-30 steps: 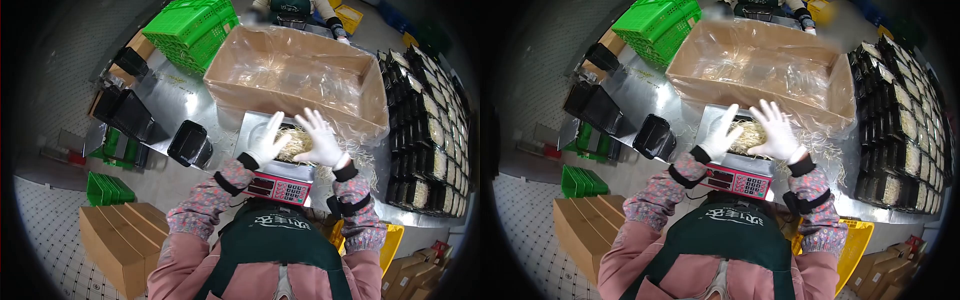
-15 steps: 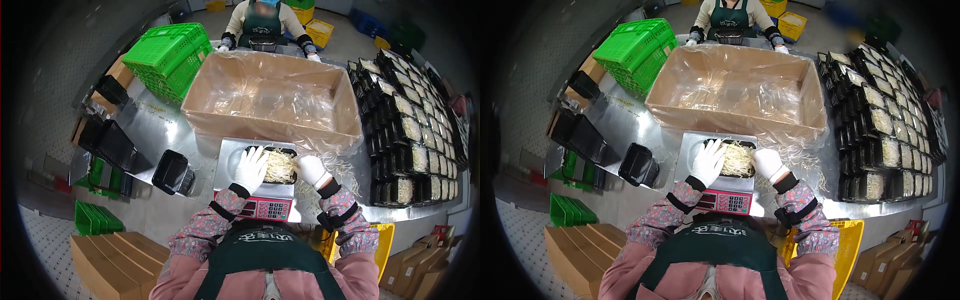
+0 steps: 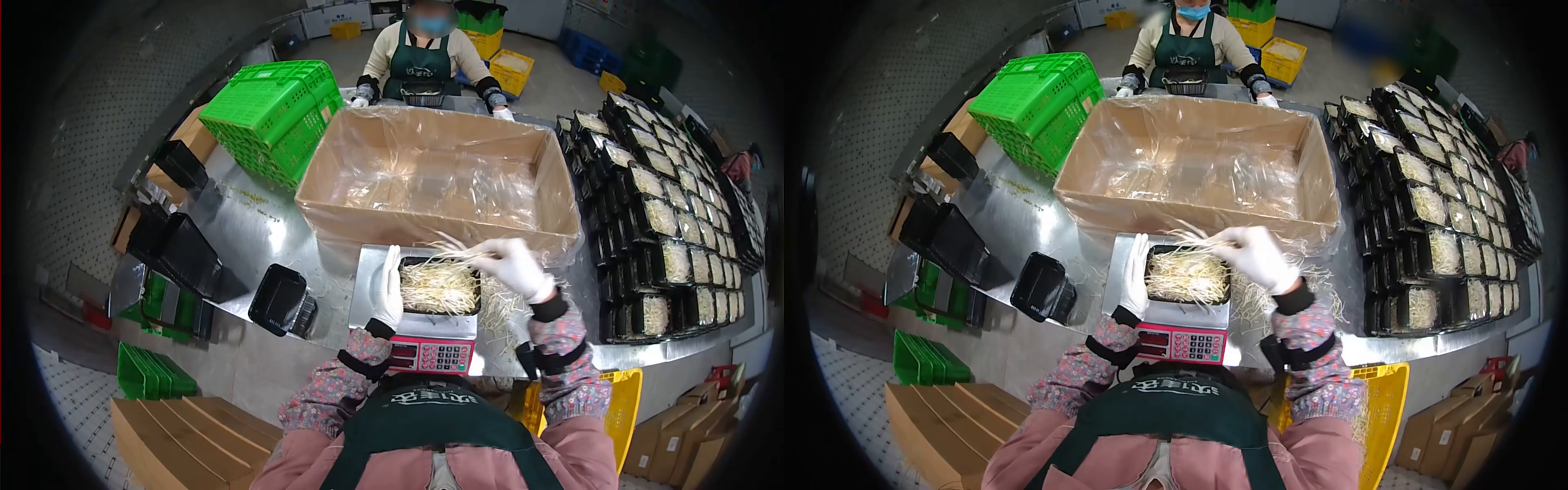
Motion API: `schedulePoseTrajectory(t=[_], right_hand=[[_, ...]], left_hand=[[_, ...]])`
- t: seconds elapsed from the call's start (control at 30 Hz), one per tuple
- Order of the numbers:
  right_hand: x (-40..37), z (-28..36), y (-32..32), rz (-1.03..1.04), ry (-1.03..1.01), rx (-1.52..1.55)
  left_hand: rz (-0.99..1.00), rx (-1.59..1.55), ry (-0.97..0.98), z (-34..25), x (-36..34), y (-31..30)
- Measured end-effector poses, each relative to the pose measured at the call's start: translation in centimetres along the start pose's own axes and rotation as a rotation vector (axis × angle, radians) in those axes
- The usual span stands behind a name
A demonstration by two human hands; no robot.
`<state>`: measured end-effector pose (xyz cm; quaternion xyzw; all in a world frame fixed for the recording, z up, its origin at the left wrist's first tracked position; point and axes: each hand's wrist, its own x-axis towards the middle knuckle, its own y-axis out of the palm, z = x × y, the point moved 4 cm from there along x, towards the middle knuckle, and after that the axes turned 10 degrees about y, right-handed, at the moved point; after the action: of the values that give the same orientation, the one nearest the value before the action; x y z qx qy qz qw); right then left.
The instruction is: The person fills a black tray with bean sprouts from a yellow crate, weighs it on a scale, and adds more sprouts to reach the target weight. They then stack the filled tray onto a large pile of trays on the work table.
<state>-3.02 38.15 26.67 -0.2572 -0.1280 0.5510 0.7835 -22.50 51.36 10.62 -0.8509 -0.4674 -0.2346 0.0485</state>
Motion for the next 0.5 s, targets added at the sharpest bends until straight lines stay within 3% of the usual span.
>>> schedulePoseTrajectory(t=[0.03, 0.1, 0.17, 0.23, 0.3, 0.37, 0.43, 0.5], right_hand=[[1.0, -1.7, 2.4, -0.025, -0.093, -0.022], [1.8, -4.0, 6.0, 0.014, -0.121, -0.312], [1.4, -4.6, 6.0, 0.029, -0.102, -0.336], [1.4, -4.7, 5.8, 0.053, -0.082, -0.36], [0.9, -3.4, 5.2, -0.064, -0.255, -0.502], [1.0, -4.7, 7.4, -0.021, -0.315, -0.654], [1.8, -7.0, 9.0, 0.114, -0.273, -0.589], [2.6, -8.5, 8.8, 0.109, -0.287, -0.548]], left_hand=[[-0.125, -0.231, -0.076, 0.1, -0.1, 0.0], [-0.09, -0.19, -0.085, 0.9, -0.4, -0.6], [0.099, 0.326, 0.179, 0.0, -0.1, -0.4], [0.145, 0.311, 0.143, -1.2, -0.1, 0.2], [0.31, 0.601, 0.131, -3.2, 0.5, 2.0], [0.385, 0.702, 0.223, -2.9, 1.0, 3.0], [0.762, 0.998, 0.247, -3.7, 1.1, 4.6], [0.752, 0.985, 0.31, -2.8, 1.0, 4.7]])
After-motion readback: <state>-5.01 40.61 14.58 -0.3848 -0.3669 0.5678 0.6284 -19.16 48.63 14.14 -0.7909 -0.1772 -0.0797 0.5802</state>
